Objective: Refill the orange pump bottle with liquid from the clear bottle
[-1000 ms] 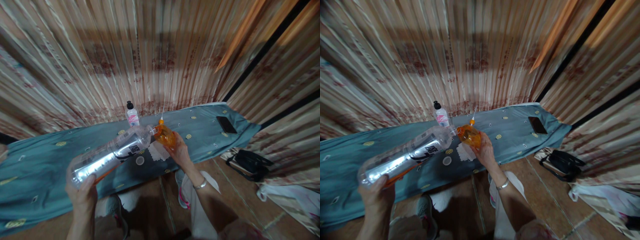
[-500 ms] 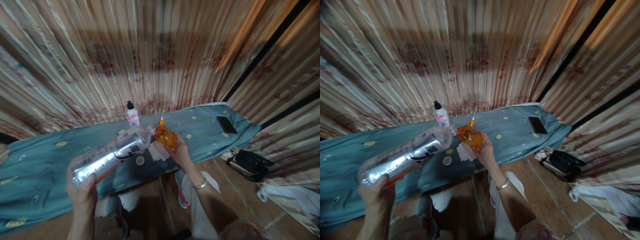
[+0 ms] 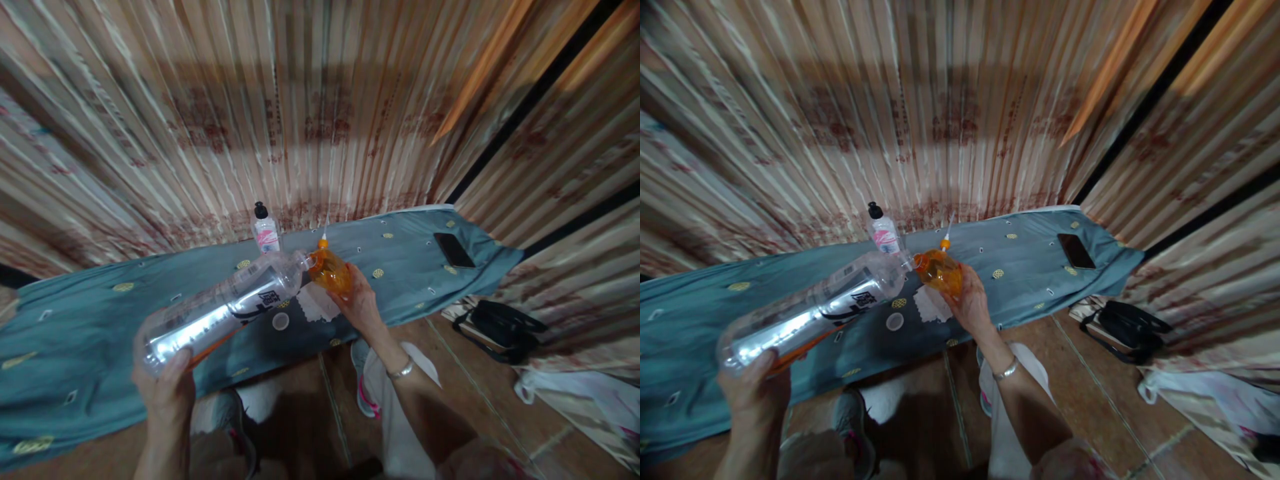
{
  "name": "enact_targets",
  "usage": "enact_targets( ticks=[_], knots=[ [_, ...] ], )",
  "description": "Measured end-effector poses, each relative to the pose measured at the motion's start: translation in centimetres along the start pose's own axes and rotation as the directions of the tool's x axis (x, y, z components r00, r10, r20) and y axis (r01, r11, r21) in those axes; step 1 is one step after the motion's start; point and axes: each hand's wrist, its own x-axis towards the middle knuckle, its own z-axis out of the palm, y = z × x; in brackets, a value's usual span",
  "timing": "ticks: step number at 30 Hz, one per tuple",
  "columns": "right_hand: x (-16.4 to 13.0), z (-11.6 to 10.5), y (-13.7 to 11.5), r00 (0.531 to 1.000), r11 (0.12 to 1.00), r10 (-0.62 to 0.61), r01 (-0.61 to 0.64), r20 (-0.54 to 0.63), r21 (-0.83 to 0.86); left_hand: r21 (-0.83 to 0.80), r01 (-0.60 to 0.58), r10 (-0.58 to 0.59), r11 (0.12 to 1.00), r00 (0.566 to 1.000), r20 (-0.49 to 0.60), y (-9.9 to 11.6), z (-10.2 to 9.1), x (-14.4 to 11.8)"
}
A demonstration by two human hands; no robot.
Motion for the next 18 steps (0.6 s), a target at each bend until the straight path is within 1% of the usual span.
enact_targets(
  ticks=[6, 9, 14, 16, 18],
  knots=[
    [-0.02, 0.12, 0.06, 1.0, 1.0, -0.014, 0.015, -0.02, 0.007, -0.057, 0.001, -0.001, 0.998, 1.0, -0.012, -0.06, -0.02, 0.09],
    [-0.05, 0.15, 0.05, 1.0, 1.0, -0.006, 0.006, -0.021, 0.013, -0.032, -0.008, 0.008, 0.999, 1.0, -0.008, -0.13, -0.14, 0.04],
    [-0.03, 0.19, 0.0, 1.0, 1.0, -0.012, 0.013, -0.026, 0.014, -0.007, -0.057, 0.058, 0.998, 0.998, 0.036, -0.72, -0.63, 0.04],
    [-0.01, 0.21, 0.0, 0.999, 1.0, -0.027, 0.027, -0.03, 0.001, -0.017, -0.071, 0.072, 0.997, 0.997, 0.041, -0.88, -0.66, 0.1],
    [0.01, 0.26, 0.02, 0.999, 0.999, -0.042, 0.042, -0.034, -0.007, -0.052, -0.06, 0.062, 0.997, 0.998, 0.025, -0.86, -0.56, 0.17]
  ],
)
